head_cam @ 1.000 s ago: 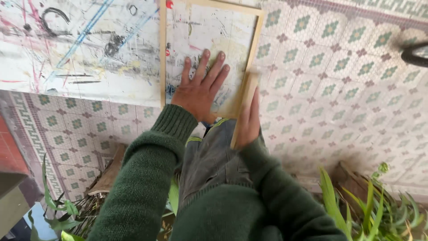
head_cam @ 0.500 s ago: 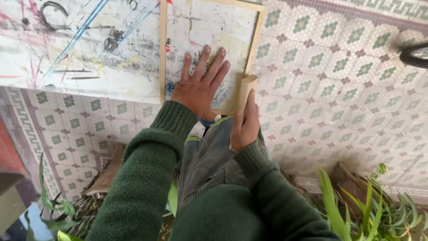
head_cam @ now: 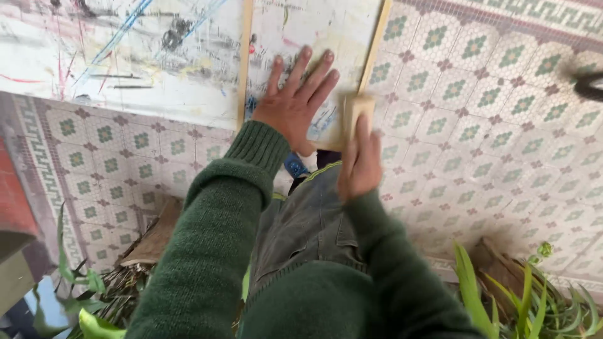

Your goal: Sanding the edges of a wooden frame on a workshop workbench.

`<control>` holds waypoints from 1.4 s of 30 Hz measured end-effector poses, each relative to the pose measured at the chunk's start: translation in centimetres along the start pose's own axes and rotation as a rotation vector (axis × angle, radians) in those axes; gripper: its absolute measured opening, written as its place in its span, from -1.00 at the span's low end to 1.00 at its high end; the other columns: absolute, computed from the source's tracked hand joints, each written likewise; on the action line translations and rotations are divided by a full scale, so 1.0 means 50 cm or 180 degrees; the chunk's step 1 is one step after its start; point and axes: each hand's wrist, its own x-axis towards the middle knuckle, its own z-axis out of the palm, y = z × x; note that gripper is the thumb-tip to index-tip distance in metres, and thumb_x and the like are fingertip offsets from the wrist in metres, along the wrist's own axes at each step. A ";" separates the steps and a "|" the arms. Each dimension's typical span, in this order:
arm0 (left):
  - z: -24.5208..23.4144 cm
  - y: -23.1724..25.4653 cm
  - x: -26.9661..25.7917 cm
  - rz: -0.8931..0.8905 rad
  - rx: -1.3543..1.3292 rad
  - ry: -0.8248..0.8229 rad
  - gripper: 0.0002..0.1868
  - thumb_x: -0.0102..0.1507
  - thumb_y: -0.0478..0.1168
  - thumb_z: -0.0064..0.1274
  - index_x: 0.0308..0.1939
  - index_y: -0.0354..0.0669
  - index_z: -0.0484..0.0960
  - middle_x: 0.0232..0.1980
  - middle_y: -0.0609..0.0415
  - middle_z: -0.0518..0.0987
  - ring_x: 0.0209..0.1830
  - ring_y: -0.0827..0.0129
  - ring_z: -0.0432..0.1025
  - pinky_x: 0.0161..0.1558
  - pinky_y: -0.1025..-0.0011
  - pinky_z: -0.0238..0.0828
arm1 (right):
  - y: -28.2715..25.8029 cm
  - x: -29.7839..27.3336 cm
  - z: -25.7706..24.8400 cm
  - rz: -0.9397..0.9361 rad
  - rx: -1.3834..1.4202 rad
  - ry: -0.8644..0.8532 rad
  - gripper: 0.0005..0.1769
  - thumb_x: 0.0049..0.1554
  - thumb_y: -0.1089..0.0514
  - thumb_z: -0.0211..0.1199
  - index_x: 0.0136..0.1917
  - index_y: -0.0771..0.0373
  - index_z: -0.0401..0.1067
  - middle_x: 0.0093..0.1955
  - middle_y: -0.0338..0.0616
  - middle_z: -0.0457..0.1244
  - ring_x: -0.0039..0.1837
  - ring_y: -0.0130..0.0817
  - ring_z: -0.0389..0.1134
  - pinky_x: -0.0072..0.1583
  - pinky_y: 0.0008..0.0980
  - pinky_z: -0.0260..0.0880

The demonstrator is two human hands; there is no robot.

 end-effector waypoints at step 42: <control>0.038 -0.008 -0.006 0.0157 -0.0097 0.0485 0.65 -0.29 0.35 0.45 0.70 -0.04 -0.18 0.73 0.04 -0.36 0.72 -0.03 -0.48 0.57 -0.35 -0.54 | 0.053 -0.034 -0.066 -0.0237 -0.1604 -0.0746 -0.36 0.21 -0.04 0.16 0.55 -0.13 0.26 0.20 0.32 0.29 -0.27 0.10 0.35 -0.33 0.00 0.34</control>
